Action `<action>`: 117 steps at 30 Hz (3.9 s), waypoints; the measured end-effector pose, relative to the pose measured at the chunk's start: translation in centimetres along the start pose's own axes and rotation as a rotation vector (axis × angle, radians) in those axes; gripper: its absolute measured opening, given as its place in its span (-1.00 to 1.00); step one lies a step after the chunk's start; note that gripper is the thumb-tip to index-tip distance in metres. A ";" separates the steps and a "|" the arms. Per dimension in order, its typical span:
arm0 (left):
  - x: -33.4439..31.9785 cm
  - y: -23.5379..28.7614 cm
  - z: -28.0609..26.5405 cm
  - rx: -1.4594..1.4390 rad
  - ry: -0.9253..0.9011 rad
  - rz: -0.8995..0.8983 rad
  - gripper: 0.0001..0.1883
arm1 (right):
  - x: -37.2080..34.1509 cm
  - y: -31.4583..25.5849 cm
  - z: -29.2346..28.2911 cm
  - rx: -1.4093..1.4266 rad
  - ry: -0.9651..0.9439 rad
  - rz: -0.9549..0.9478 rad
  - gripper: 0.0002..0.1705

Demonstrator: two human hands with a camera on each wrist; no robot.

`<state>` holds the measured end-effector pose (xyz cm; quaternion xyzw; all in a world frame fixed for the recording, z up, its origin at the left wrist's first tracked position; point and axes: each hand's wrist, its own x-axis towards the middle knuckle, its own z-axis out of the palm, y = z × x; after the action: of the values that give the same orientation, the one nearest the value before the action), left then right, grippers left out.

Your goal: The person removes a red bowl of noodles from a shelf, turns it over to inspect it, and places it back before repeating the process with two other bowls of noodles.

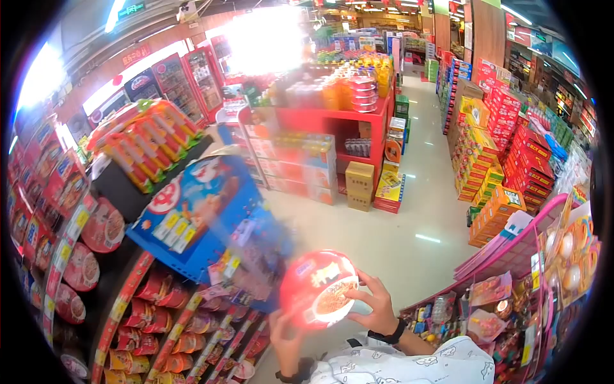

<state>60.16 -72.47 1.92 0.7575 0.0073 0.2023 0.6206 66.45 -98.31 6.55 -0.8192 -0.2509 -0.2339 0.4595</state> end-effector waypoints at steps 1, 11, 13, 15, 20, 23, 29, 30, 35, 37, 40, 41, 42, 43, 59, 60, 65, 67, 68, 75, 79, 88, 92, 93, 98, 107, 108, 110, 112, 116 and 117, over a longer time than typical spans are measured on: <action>0.8 0.7 2.0 -0.021 -0.031 -0.035 -0.48 | -0.1 1.4 -1.2 -0.023 0.028 0.013 -0.29; 9.3 2.0 16.8 -0.080 -0.299 -0.117 -0.50 | 1.4 10.5 -8.9 -0.085 0.271 0.284 -0.39; 11.4 0.3 18.6 -0.060 -0.373 -0.112 -0.50 | 1.9 11.8 -9.5 -0.132 0.318 0.324 -0.37; 14.1 0.6 20.8 -0.034 -0.469 -0.065 -0.50 | 2.6 12.8 -10.1 -0.190 0.365 0.387 -0.37; 22.8 -0.6 27.6 -0.218 -0.686 -0.070 -0.51 | 6.5 15.8 -11.7 -0.325 0.501 0.449 -0.34; 27.8 -1.2 31.4 -0.248 -0.747 -0.020 -0.52 | 9.9 18.3 -12.6 -0.379 0.555 0.450 -0.34; 36.8 -2.0 37.1 -0.247 -0.854 0.043 -0.49 | 15.6 24.5 -12.8 -0.519 0.578 0.476 -0.36; 38.0 -2.9 38.0 -0.258 -0.874 0.055 -0.48 | 16.7 25.0 -12.7 -0.509 0.617 0.470 -0.36; 43.1 -4.3 42.3 -0.256 -0.883 0.100 -0.51 | 20.3 28.7 -13.0 -0.443 0.633 0.547 -0.43; 44.2 -5.2 44.2 -0.261 -0.901 0.005 -0.52 | 21.1 31.8 -13.3 -0.402 0.645 0.568 -0.45; 46.8 -6.4 47.3 -0.230 -0.913 -0.059 -0.50 | 23.3 36.8 -14.2 -0.349 0.646 0.562 -0.47; 47.5 -6.8 48.5 -0.215 -0.916 -0.072 -0.49 | 24.1 38.4 -14.7 -0.334 0.645 0.556 -0.47; 48.4 -7.1 49.7 -0.205 -0.905 -0.073 -0.49 | 25.0 40.0 -15.3 -0.311 0.633 0.550 -0.47; 49.7 -7.4 51.0 -0.195 -0.891 -0.073 -0.49 | 26.1 41.8 -16.0 -0.286 0.620 0.542 -0.47; 68.0 -6.2 66.0 -0.105 -0.583 0.041 -0.49 | 45.5 64.2 -25.2 -0.140 0.432 0.335 -0.37; 69.2 -6.3 66.3 -0.107 -0.582 0.051 -0.48 | 46.9 65.1 -25.2 -0.158 0.422 0.309 -0.37; 76.6 -7.5 68.5 -0.159 -0.573 0.084 -0.47 | 54.7 68.4 -24.4 -0.204 0.475 0.239 -0.34; 80.4 -8.0 69.7 -0.147 -0.545 0.116 -0.45 | 57.8 70.2 -24.0 -0.255 0.487 0.194 -0.34; 82.2 -8.1 70.0 -0.138 -0.534 0.129 -0.44 | 59.3 70.9 -23.7 -0.268 0.497 0.191 -0.34; 94.3 -9.0 73.6 -0.379 -0.509 0.229 -0.43 | 69.8 76.3 -21.8 -0.325 0.597 0.104 -0.39; 99.1 -8.4 74.1 -0.438 -0.459 0.125 -0.48 | 75.3 78.7 -19.6 -0.271 0.648 0.126 -0.41; 109.3 -9.7 78.0 -0.527 -0.354 0.154 -0.54 | 85.7 84.6 -18.0 -0.303 0.579 0.108 -0.43; 112.4 -10.2 79.9 -0.513 -0.404 0.108 -0.54 | 87.3 86.4 -17.4 -0.210 0.571 0.211 -0.42; 112.5 -10.3 80.3 -0.534 -0.426 0.056 -0.54 | 87.5 86.7 -17.4 -0.234 0.565 0.208 -0.43; 112.9 -14.1 82.3 -0.474 -0.319 0.135 -0.36 | 87.1 87.4 -17.9 -0.294 0.471 0.162 -0.34; 99.6 -14.6 81.0 -0.426 0.018 -0.029 -0.50 | 76.6 88.8 -19.8 -0.070 0.183 0.202 -0.30; 97.6 -14.9 81.1 -0.423 0.046 -0.076 -0.54 | 75.0 89.1 -20.0 -0.037 0.134 0.238 -0.40; 93.4 -15.5 81.2 -0.378 0.030 -0.179 -0.62 | 72.1 89.6 -21.0 -0.008 0.018 0.261 -0.47; 88.3 -17.0 81.5 -0.305 0.057 -0.262 -0.72 | 69.1 90.7 -21.5 0.009 -0.085 0.293 -0.59; 77.6 -19.5 81.5 -0.228 0.026 -0.437 -0.74 | 61.5 92.4 -22.2 0.035 -0.341 0.361 -0.64; 74.9 -18.9 81.5 -0.228 0.055 -0.501 -0.74 | 59.6 92.2 -22.6 0.102 -0.388 0.409 -0.66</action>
<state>159.17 -124.92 -5.71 0.6515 0.1885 0.0623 0.7322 166.30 -147.93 -4.91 -0.8581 -0.1750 0.0379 0.4812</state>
